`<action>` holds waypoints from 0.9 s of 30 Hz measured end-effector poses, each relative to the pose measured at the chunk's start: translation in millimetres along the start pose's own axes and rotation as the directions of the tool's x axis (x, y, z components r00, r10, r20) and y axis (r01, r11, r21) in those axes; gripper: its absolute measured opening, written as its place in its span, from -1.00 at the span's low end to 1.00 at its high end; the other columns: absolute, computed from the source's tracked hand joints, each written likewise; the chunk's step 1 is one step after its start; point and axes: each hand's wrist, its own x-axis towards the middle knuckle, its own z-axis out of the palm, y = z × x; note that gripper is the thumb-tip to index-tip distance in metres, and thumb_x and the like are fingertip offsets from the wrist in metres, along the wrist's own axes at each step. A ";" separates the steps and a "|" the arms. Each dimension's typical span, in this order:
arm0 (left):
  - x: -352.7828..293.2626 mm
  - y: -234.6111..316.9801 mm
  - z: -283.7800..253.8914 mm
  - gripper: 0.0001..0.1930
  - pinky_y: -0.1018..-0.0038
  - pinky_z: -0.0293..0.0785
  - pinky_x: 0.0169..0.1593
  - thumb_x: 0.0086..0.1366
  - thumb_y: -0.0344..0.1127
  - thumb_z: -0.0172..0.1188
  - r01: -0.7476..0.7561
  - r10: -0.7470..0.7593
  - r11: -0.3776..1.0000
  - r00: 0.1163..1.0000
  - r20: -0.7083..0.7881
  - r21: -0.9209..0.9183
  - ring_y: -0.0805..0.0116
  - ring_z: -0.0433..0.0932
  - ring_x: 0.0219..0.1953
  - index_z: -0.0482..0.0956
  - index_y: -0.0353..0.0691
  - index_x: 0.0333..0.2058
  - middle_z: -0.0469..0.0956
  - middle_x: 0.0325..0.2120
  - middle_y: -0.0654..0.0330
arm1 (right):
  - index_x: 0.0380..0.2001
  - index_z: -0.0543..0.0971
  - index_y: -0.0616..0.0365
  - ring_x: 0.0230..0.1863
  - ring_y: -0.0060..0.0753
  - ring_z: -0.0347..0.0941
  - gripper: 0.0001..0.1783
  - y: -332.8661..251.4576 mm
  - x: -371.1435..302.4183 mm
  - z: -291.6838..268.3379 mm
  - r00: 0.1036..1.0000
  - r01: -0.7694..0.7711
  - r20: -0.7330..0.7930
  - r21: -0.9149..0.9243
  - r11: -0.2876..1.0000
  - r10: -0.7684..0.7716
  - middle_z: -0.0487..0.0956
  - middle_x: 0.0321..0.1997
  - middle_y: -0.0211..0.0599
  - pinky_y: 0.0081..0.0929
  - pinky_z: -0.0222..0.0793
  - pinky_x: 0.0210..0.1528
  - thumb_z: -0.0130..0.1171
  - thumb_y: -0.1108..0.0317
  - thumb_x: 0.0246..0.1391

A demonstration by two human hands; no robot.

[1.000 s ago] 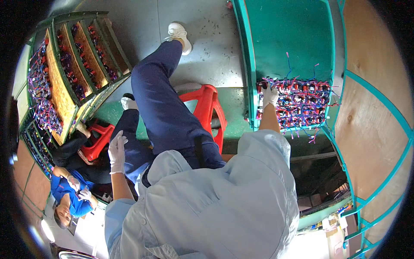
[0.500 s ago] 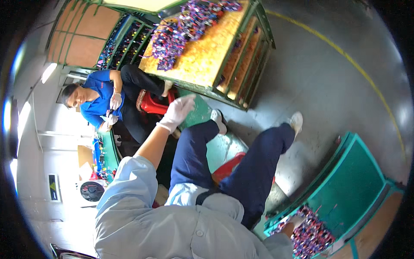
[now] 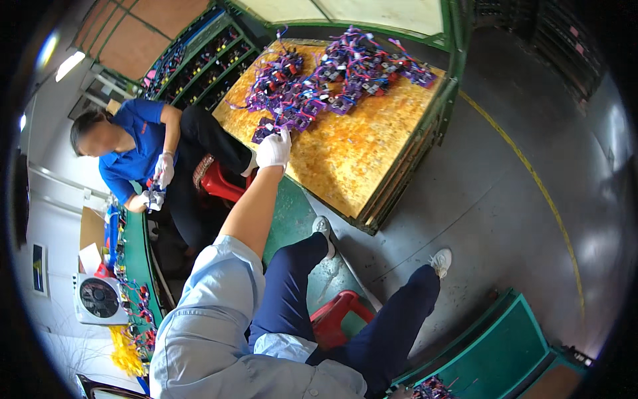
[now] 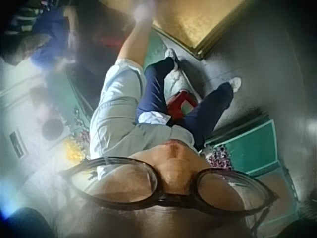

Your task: The person assembles electronic circuit boards by attaching electronic components and wires by hand, then inspects the final assembly.

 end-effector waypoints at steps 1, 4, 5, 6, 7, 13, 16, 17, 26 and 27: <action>-9.3 -1.1 -8.3 -0.62 0.30 0.42 -0.32 0.11 0.04 -0.03 0.075 -0.078 0.996 0.995 -0.060 -0.040 0.09 0.52 -0.42 0.55 -0.17 -0.49 0.51 -0.61 0.01 | 0.01 0.33 0.00 0.09 -0.28 0.19 -0.39 2.2 18.4 11.2 0.999 0.023 -0.037 0.070 0.997 -0.020 0.29 0.07 -0.09 -0.41 0.03 0.11 0.11 0.00 -0.13; -0.8 -24.9 1.0 -0.62 0.30 0.41 -0.36 0.01 0.09 0.07 -0.165 0.105 0.980 0.903 -0.418 -0.110 0.13 0.49 -0.43 0.55 -0.14 -0.50 0.48 -0.51 0.06 | -0.02 0.36 0.05 0.06 -0.29 0.22 -0.43 21.5 25.4 -40.1 0.996 -0.049 -0.008 0.773 0.632 0.087 0.32 0.04 -0.10 -0.46 0.10 0.07 0.09 0.03 -0.12; -1.1 -21.6 -6.7 -0.62 0.31 0.41 -0.36 -0.02 0.08 0.10 -0.257 0.198 0.964 0.870 -0.452 -0.072 0.13 0.48 -0.44 0.55 -0.14 -0.48 0.47 -0.48 0.07 | -0.04 0.36 0.14 0.03 -0.24 0.26 -0.45 21.7 16.1 -78.1 0.984 -0.122 0.131 0.990 -0.076 0.121 0.34 0.02 -0.10 -0.41 0.18 0.03 0.06 0.08 -0.09; 11.1 -23.0 -0.4 -0.63 0.31 0.41 -0.33 -0.05 0.07 0.11 -0.278 0.267 0.960 0.892 -0.364 0.023 0.13 0.47 -0.43 0.56 -0.11 -0.44 0.47 -0.46 0.04 | -0.04 0.36 0.14 0.03 -0.24 0.26 -0.45 11.5 -2.3 -130.6 0.984 -0.119 0.128 0.990 -0.077 0.122 0.34 0.02 -0.10 -0.41 0.18 0.03 0.06 0.08 -0.09; 10.0 -15.3 -2.1 -0.63 0.30 0.40 -0.31 -0.03 0.07 0.08 -0.265 0.267 0.963 0.898 -0.350 0.054 0.10 0.46 -0.40 0.56 -0.09 -0.41 0.46 -0.45 0.02 | -0.09 0.34 0.15 -0.24 -0.36 0.34 -0.57 15.4 -25.5 -177.3 0.990 -0.009 0.037 0.982 -0.191 0.139 0.42 -0.18 -0.21 -0.44 0.26 -0.12 -0.03 0.24 -0.06; 15.3 -13.0 0.8 -0.59 0.30 0.41 -0.35 0.14 0.05 -0.09 -0.275 0.282 0.952 0.959 0.035 -0.131 0.06 0.49 -0.49 0.58 -0.15 -0.49 0.52 -0.53 0.03 | -0.20 0.35 0.23 -0.47 -0.52 0.36 -0.69 4.7 -48.9 -247.7 0.931 0.272 -0.173 0.916 -0.295 0.320 0.45 -0.43 -0.30 -0.65 0.29 -0.48 -0.11 0.47 -0.10; -60.0 8.6 -28.7 -0.63 0.62 0.25 -0.66 0.20 -0.07 -0.02 0.325 0.373 0.331 0.817 0.439 -0.886 0.58 0.33 -0.74 0.51 -0.29 -0.51 0.50 -0.66 0.24 | -0.13 0.35 0.21 -0.51 -0.54 0.34 -0.67 -3.5 -87.0 -287.7 0.914 0.335 -0.257 0.914 -0.228 0.313 0.47 -0.39 -0.30 -0.69 0.24 -0.51 -0.13 0.40 -0.03; -88.8 8.7 -31.6 -0.70 0.65 0.24 -0.68 0.21 -0.13 -0.01 0.494 0.408 0.097 0.772 0.487 -0.864 0.57 0.33 -0.75 0.50 -0.28 -0.43 0.51 -0.64 0.25 | -0.11 0.35 0.19 -0.54 -0.55 0.33 -0.66 -6.1 -112.0 -325.4 0.936 0.296 -0.218 0.913 -0.281 0.278 0.48 -0.38 -0.30 -0.70 0.21 -0.53 -0.14 0.35 0.00; -252.6 -37.3 -117.2 -0.79 0.59 0.37 -0.23 0.19 -0.33 0.02 0.521 0.808 0.047 0.482 0.339 -0.852 0.47 0.48 -0.36 0.47 -0.36 -0.28 0.53 -0.43 0.14 | -0.06 0.27 0.27 -0.84 -0.63 0.13 -0.39 -68.3 -181.7 -439.7 0.512 0.218 -0.703 0.662 -0.717 -0.494 0.49 -0.49 -0.22 -0.69 0.06 -0.88 -0.10 -0.07 0.03; -259.1 -43.7 -118.6 -0.79 0.60 0.36 -0.24 0.19 -0.33 0.02 0.496 0.828 0.030 0.474 0.300 -0.868 0.48 0.47 -0.38 0.47 -0.37 -0.29 0.53 -0.45 0.16 | -0.05 0.27 0.22 -0.82 -0.54 0.20 -0.36 -76.8 -192.1 -437.3 0.498 0.047 -0.681 0.639 -0.768 -0.537 0.48 -0.47 -0.26 -0.65 0.17 -0.81 -0.11 -0.13 0.01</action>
